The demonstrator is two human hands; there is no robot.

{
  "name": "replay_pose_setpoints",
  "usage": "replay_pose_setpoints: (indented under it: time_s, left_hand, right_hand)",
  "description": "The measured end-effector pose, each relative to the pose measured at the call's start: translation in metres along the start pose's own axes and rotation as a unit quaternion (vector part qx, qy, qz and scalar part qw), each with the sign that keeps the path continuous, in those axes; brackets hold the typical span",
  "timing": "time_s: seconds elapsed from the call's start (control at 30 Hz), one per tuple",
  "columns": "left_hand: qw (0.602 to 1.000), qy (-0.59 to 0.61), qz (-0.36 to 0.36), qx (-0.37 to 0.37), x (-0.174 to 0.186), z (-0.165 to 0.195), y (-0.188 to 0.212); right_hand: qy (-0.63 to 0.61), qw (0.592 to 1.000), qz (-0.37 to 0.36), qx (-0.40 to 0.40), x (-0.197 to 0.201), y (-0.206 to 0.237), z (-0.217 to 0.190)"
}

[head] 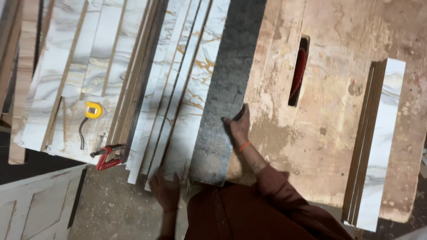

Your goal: The person uses a table saw to cut long marble-patterned tiles into smaller pieces. They feed the tiles through the saw, collect the cut pieces, and stack them on the table. The person also uses a tape measure to check dimensions and a clamp to secure the workpiece.

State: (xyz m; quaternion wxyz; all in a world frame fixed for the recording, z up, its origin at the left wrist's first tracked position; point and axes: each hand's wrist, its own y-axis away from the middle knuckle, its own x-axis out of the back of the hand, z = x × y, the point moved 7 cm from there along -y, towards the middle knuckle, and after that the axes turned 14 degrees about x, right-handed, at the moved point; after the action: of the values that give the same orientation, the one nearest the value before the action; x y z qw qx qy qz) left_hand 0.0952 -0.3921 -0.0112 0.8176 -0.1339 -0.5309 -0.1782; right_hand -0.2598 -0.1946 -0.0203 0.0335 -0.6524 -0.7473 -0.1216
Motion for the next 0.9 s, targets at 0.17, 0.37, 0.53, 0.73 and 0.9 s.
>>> replay_pose_setpoints:
  time_s: [0.17, 0.37, 0.53, 0.73, 0.9]
  left_hand:
    - [0.883, 0.189, -0.353, 0.245, -0.085, -0.002, 0.099]
    - [0.744, 0.411, -0.365, 0.381, -0.133, 0.032, 0.106]
    - [0.724, 0.407, -0.420, 0.366, -0.095, 0.054, 0.112]
    - [0.774, 0.422, -0.378, 0.282, -0.034, 0.082, 0.135]
    - [0.830, 0.369, -0.315, 0.276, -0.026, 0.022, 0.148]
  right_hand:
    - [-0.068, 0.997, -0.021, 0.029, 0.004, 0.038, 0.013]
    - [-0.102, 0.992, -0.066, -0.045, 0.018, 0.005, 0.023]
    - [-0.141, 0.979, -0.100, -0.108, 0.037, -0.012, 0.026]
    - [-0.292, 0.941, -0.141, -0.102, 0.028, -0.075, -0.024]
    - [-0.266, 0.941, -0.131, -0.163, 0.000, -0.096, -0.046]
